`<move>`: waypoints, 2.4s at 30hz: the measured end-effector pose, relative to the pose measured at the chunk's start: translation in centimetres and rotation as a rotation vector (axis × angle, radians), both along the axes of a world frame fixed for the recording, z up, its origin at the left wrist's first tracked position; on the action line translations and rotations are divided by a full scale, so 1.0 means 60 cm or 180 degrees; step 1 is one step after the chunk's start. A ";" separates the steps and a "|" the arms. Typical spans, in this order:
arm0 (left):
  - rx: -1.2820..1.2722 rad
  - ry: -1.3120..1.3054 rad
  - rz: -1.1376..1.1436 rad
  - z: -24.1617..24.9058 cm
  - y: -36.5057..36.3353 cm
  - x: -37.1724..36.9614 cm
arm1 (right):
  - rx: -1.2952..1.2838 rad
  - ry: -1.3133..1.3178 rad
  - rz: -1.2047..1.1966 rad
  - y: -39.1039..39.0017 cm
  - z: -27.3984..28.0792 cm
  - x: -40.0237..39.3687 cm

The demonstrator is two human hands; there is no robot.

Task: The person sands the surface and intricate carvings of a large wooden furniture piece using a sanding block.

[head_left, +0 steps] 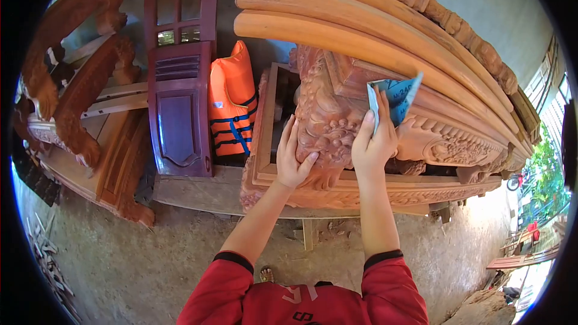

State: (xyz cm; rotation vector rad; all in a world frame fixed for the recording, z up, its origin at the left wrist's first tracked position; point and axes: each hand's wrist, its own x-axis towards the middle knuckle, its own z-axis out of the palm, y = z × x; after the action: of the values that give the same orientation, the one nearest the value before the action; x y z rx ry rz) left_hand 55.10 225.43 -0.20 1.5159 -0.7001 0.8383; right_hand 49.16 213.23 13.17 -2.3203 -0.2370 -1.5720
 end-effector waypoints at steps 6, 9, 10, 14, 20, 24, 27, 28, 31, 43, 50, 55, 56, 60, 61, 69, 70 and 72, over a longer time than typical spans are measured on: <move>-0.0043 0.0025 -0.0028 0.002 -0.001 -0.002 | -0.0168 -0.0093 -0.0257 0.011 -0.128 -0.035; -0.0087 -0.0063 -0.0080 0.000 -0.002 0.000 | 0.0020 0.0066 -0.0494 0.024 -0.129 -0.036; -0.0063 -0.0027 -0.0098 -0.003 -0.003 -0.004 | 0.0043 0.0103 -0.0511 0.026 -0.102 -0.034; -0.0169 0.0143 -0.0177 -0.009 -0.009 0.000 | 0.0168 0.0263 -0.0500 0.025 -0.031 -0.019; -0.0149 -0.0018 -0.0095 -0.006 -0.004 0.003 | -0.0562 0.0113 -0.0385 0.009 -0.157 -0.036; -0.0124 0.0062 -0.0125 -0.009 -0.005 -0.002 | 0.0076 0.0050 -0.0240 0.000 -0.047 -0.027; -0.0157 0.0095 -0.0161 -0.010 -0.007 0.000 | 0.0294 -0.0185 0.0288 -0.028 -0.008 -0.004; -0.0168 0.0107 -0.0190 -0.010 -0.006 0.001 | 0.0302 -0.0198 0.0282 -0.027 -0.016 -0.009; -0.0125 0.0092 -0.0092 -0.005 -0.005 -0.005 | -0.0093 0.0065 -0.0274 -0.014 -0.113 -0.033; -0.0227 0.0184 -0.0143 -0.026 -0.013 0.001 | 0.0572 0.0007 -0.0615 -0.052 -0.074 -0.017; -0.0177 0.0149 -0.0178 -0.049 -0.011 0.011 | 0.0807 0.0094 -0.0468 -0.043 -0.130 -0.031; -0.0134 0.0284 -0.0201 -0.059 -0.009 0.015 | 0.0662 -0.0115 -0.0419 -0.055 -0.050 -0.003; -0.0119 0.0288 -0.0205 -0.060 -0.012 0.016 | 0.0677 -0.0111 -0.0424 -0.056 -0.070 -0.003; -0.0449 0.0397 -0.0309 -0.053 -0.012 0.013 | 0.0591 -0.0081 0.0043 -0.034 -0.240 -0.031; -0.0450 0.0314 -0.0287 -0.051 -0.015 0.013 | 0.0450 0.0091 -0.0024 -0.030 -0.251 -0.033; -0.0438 0.0393 -0.0197 -0.054 -0.015 0.012 | 0.0084 -0.0396 -0.0318 -0.043 -0.125 0.006; -0.0428 0.0371 -0.0225 -0.050 -0.015 0.011 | 0.0093 -0.0382 -0.0312 -0.040 -0.135 0.004; -0.0381 0.0350 -0.0146 -0.046 -0.015 0.008 | 0.0145 -0.0225 -0.0215 -0.028 -0.184 -0.008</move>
State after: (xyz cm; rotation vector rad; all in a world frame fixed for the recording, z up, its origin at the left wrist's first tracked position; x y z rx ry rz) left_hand 55.59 224.53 -2.98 1.4220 -0.5914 0.7436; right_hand 48.67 211.55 2.13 -2.2627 -0.1390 -1.6760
